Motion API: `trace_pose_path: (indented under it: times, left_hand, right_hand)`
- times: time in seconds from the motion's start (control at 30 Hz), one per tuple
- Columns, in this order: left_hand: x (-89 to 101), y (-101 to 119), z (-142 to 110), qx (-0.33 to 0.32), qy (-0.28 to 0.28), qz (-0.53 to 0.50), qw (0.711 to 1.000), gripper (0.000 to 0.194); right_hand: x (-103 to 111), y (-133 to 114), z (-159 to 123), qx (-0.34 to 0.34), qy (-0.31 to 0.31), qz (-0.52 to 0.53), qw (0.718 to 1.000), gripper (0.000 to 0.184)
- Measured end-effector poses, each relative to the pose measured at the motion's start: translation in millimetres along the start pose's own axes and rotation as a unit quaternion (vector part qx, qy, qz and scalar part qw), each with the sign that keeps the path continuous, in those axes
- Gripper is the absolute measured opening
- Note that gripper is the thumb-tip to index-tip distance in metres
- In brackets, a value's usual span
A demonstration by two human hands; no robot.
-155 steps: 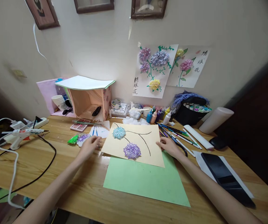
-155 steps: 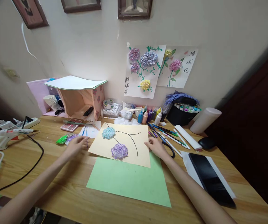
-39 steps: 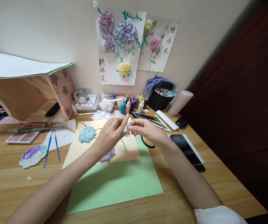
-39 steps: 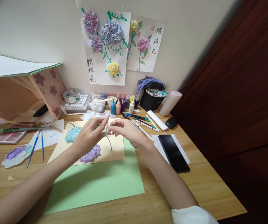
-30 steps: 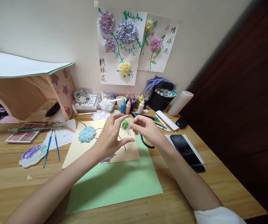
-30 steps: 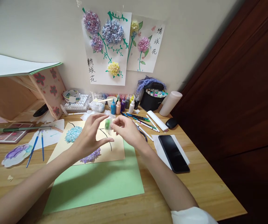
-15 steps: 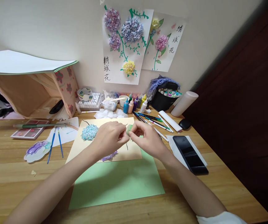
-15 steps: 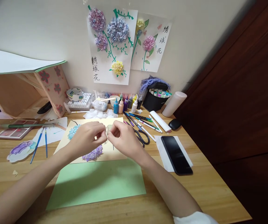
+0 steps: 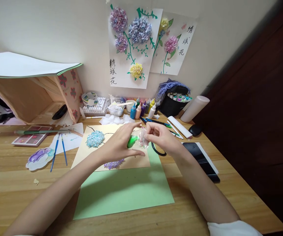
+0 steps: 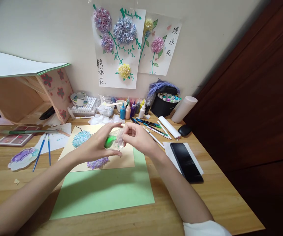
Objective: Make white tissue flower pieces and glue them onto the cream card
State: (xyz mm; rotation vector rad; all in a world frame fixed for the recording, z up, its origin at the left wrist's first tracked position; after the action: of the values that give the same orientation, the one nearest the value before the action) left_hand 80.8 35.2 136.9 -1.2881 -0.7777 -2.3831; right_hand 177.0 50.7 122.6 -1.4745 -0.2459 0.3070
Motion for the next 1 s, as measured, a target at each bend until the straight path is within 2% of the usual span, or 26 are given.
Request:
trace_pose_path:
  times: [0.1,0.17,0.27,0.4,0.57,0.67,0.77,0.83,0.9,1.0]
  left_hand:
    - [-8.8,-6.3,-1.0,0.033,-0.024,0.013,0.999,0.039]
    - [-8.8,-9.9,-1.7,0.052,-0.019,0.028,0.998,0.029]
    - [-5.1,-15.3,-2.9,0.073,-0.001,0.05,0.996,0.031]
    - [-3.1,-21.9,-4.6,0.101,0.008,0.05,0.994,0.033]
    - [-1.7,-22.1,-4.9,0.111,0.01,0.031,0.993,0.03]
    - [-2.8,-20.9,-4.6,0.113,0.007,0.049,0.992,0.026]
    - [-11.5,-18.5,-5.3,0.113,-0.028,0.12,0.986,0.021]
    - [-17.8,-18.5,-7.1,0.123,-0.053,0.151,0.979,0.024]
    - [-21.2,-20.6,-9.5,0.149,-0.065,0.129,0.978,0.033]
    - [-20.2,-25.3,-11.7,0.192,-0.049,0.051,0.979,0.038]
  right_hand:
    - [5.9,-1.1,-2.3,0.006,0.026,-0.059,0.998,0.014]
    - [11.7,-4.9,-5.1,0.029,0.067,-0.111,0.991,0.016]
    - [13.0,-12.2,-8.3,0.07,0.096,-0.142,0.983,0.015]
    - [10.1,-22.1,-10.0,0.124,0.105,-0.151,0.975,0.008]
    - [6.9,-37.4,-14.2,0.199,0.104,-0.215,0.95,0.003]
    - [0.2,-33.3,-12.3,0.178,0.064,-0.247,0.951,0.014]
    - [-11.4,-26.6,-10.4,0.16,0.017,-0.262,0.951,0.019]
    - [-17.3,-24.2,-9.6,0.166,0.006,-0.258,0.952,0.02]
    - [-19.6,-20.9,-8.1,0.165,0.01,-0.254,0.953,0.019]
    - [-16.6,-12.8,-5.2,0.138,0.032,-0.266,0.954,0.015]
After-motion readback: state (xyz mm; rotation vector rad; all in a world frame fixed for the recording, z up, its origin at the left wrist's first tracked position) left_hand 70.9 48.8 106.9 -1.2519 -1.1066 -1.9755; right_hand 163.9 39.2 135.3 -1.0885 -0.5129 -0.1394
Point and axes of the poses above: each hand's wrist, its own z-axis towards the middle knuckle, its own x-axis out of the back of the hand, y = z × x, the point moved 9 cm from there along z, towards the middle knuckle, and after that the axes turned 12 degrees about z, right-handed, at the moved point
